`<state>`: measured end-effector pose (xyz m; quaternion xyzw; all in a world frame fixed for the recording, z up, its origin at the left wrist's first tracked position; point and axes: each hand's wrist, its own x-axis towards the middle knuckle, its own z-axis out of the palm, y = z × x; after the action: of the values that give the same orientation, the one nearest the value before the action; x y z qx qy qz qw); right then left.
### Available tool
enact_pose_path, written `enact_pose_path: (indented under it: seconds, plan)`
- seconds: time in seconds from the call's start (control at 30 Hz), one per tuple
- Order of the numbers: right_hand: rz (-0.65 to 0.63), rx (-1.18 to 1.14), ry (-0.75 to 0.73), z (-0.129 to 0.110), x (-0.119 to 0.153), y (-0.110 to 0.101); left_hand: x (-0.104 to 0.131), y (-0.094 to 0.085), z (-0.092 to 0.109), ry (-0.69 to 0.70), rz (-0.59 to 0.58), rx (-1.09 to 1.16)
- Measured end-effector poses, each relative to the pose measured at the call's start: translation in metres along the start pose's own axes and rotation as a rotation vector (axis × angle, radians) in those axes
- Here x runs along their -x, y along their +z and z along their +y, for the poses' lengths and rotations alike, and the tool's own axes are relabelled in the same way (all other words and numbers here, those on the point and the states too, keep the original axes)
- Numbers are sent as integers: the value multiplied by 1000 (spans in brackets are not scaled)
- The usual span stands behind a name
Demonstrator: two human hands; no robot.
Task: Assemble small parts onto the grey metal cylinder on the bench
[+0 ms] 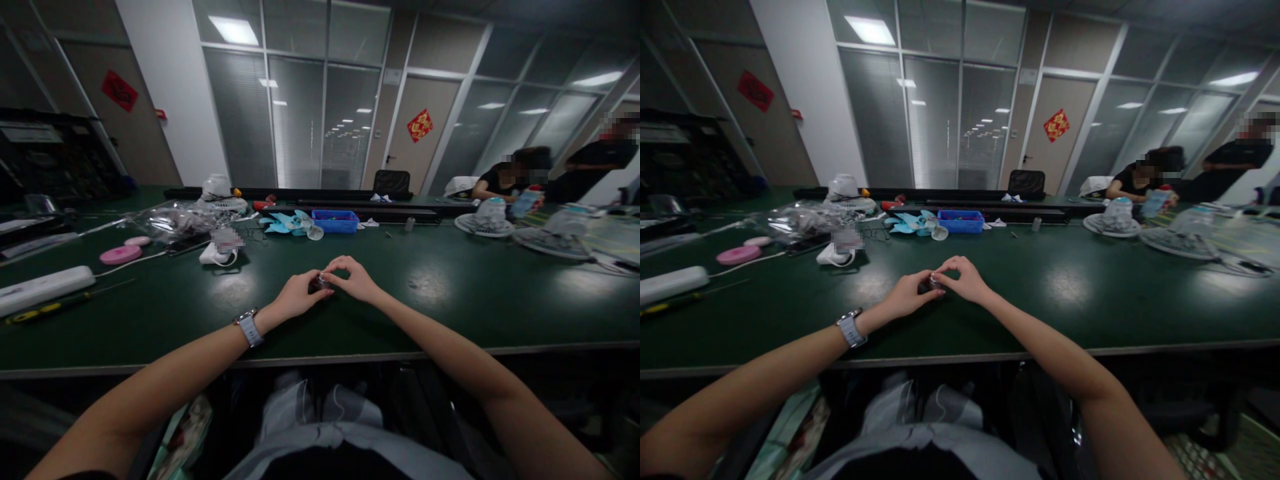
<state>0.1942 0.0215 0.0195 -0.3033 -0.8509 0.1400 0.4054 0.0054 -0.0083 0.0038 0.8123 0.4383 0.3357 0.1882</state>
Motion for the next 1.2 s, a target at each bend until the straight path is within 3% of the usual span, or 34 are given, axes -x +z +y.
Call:
enact_pose_path:
  seconds: [0.23, 0.4, 0.53, 0.8, 0.9, 1.1, 1.2]
  plan:
    - [72, -28, 41, 18, -3, -11, 0, 0, 3, -12, 10, -3]
    - [-214, 141, 99, 50, 8, -25, 1, -1, 4, -6, 13, 3]
    - [-419, 217, 146, 58, 11, -24, 1, -1, 4, -18, 15, -4]
    - [-500, 212, 167, 55, 10, -24, -2, 2, -1, -21, 6, 8]
    - [-446, 223, 179, 51, 9, -24, -1, 1, 0, -19, 10, 13]
    - [-40, 70, 134, 28, -1, -20, 0, -1, 4, -13, 10, -1]
    - [3, 11, 86, 12, -3, -14, 0, -1, 3, -12, 4, -2]
